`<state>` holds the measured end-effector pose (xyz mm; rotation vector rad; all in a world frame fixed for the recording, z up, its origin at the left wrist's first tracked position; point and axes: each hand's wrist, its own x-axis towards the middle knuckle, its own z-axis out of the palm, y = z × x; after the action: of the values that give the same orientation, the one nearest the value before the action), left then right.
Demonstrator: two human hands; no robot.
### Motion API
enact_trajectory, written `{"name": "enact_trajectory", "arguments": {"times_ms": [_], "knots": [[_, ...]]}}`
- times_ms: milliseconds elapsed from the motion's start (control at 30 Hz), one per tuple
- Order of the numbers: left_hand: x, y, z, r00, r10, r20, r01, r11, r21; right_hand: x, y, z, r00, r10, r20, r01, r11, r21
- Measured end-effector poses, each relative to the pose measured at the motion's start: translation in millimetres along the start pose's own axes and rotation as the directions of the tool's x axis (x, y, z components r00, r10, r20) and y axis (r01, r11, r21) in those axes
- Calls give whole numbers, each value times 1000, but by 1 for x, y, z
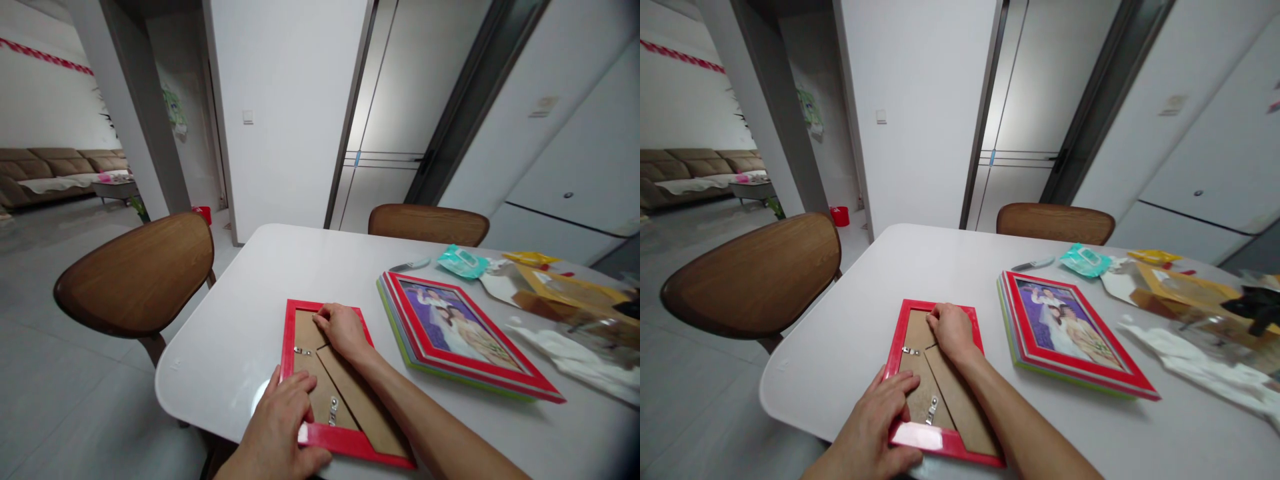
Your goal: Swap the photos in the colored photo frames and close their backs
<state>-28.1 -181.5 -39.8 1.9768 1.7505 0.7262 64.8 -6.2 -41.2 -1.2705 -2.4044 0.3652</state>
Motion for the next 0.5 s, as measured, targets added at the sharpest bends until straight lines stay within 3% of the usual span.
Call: {"name": "enact_trajectory", "arguments": {"times_ms": [167, 267, 400, 500], "knots": [[0, -4, 7, 999, 24, -47, -21, 998, 59, 16, 5, 10, 986, 160, -47, -160, 987, -9], [-2, -10, 16, 991, 107, -82, -95, 986, 135, 18, 2, 10, 982, 179, -65, -175, 983, 63], [-3, -22, 26, 953, 263, -148, -225, 946, 233, 7, 12, -12, 987, 134, -90, -110, 965, 239], [-5, -24, 28, 921, 256, -296, -206, 960, 187, -20, 29, -37, 979, 145, -142, -83, 926, 368]]}}
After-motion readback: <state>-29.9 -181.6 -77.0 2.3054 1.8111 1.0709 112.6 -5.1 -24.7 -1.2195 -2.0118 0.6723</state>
